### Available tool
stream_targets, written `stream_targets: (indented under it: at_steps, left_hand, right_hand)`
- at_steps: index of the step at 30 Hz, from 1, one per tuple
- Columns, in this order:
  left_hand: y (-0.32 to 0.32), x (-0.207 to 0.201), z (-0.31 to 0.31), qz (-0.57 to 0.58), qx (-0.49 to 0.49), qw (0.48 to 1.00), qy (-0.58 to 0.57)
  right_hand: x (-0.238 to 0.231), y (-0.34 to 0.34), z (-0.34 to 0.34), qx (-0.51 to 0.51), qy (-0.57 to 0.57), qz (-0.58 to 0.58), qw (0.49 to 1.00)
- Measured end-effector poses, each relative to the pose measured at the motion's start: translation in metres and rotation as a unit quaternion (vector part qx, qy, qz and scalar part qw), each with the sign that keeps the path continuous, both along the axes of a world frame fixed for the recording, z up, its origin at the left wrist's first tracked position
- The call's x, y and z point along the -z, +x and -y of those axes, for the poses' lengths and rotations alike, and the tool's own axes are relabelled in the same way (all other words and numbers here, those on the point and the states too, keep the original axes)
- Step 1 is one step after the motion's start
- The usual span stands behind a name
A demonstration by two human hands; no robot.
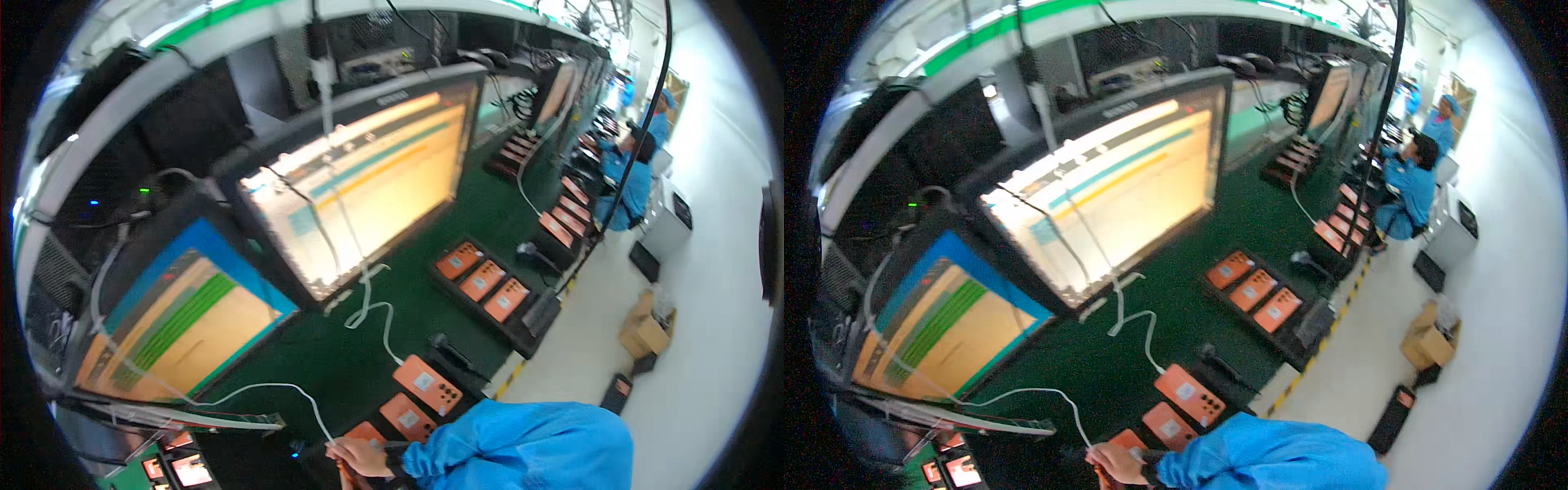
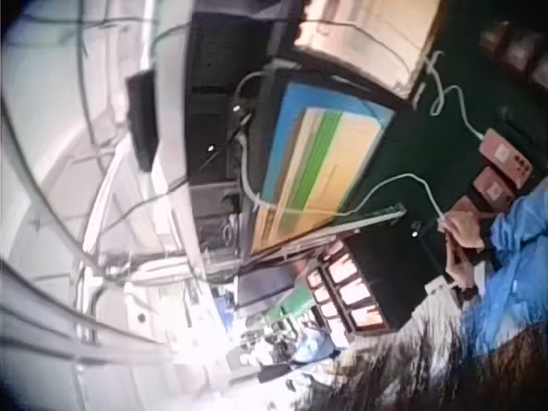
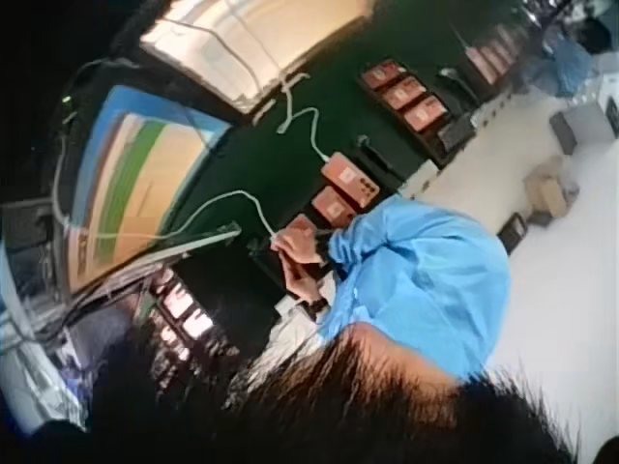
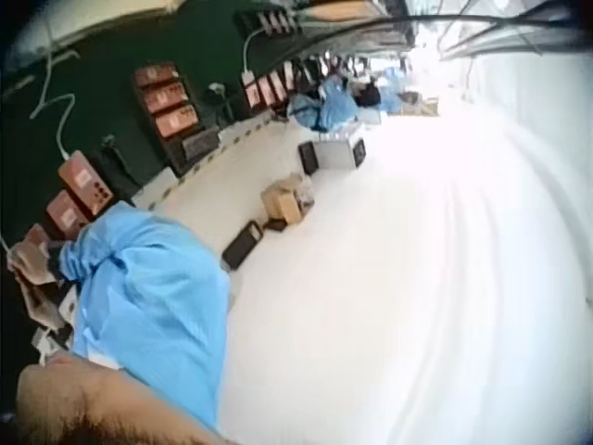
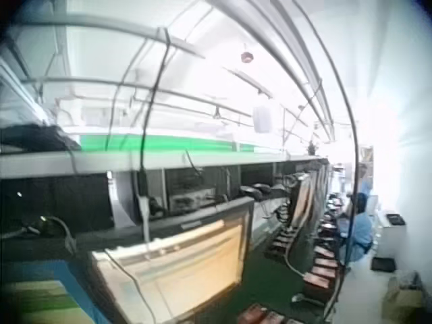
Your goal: The operator uses a barcode scanner to register mobile phones and then performs a series of manual interface tests on each device.
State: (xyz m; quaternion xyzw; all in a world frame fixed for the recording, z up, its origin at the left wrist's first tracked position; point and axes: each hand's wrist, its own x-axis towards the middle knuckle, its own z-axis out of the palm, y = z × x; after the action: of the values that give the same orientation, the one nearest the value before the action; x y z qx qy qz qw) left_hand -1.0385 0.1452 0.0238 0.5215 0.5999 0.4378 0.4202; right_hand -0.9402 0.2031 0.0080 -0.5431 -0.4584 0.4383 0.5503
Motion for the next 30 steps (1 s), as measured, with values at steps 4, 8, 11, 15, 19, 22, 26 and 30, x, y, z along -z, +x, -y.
stream_targets:
  at_steps: [4,8,11,15,19,22,26,30]
  left_hand:
    - [-0.007,0.006,0.010,-0.054,0.030,0.998,-0.015]
    - [-0.020,0.014,0.006,-0.059,0.029,0.998,0.004]
    - [-0.037,0.027,-0.013,0.001,0.003,1.000,0.004]
    - [-0.062,0.042,-0.036,-0.048,0.096,0.992,-0.066]
    - [-0.064,-0.003,-0.039,-0.221,0.081,0.970,0.063]
    - [-0.085,-0.003,-0.064,-0.144,0.024,0.985,0.089]
    - [-0.122,0.116,-0.126,-0.214,-0.100,0.972,-0.005]
    - [-0.125,0.213,-0.145,-0.151,0.018,0.955,-0.256]
  right_hand:
    - [-0.009,0.013,-0.005,-0.027,0.040,-0.038,0.998]
    - [-0.005,0.021,-0.021,0.104,-0.103,-0.057,0.988]
    - [0.001,0.049,-0.012,0.096,0.053,0.301,0.947]
    - [0.064,0.066,0.031,0.113,-0.084,0.026,0.990]
    - [0.025,0.060,0.055,0.083,-0.155,0.021,0.984]
    - [0.010,0.050,0.064,0.080,-0.154,0.090,0.981]
    - [0.006,0.038,0.063,0.093,-0.161,0.086,0.979]
    - [0.027,0.051,0.065,0.019,-0.173,0.161,0.971]
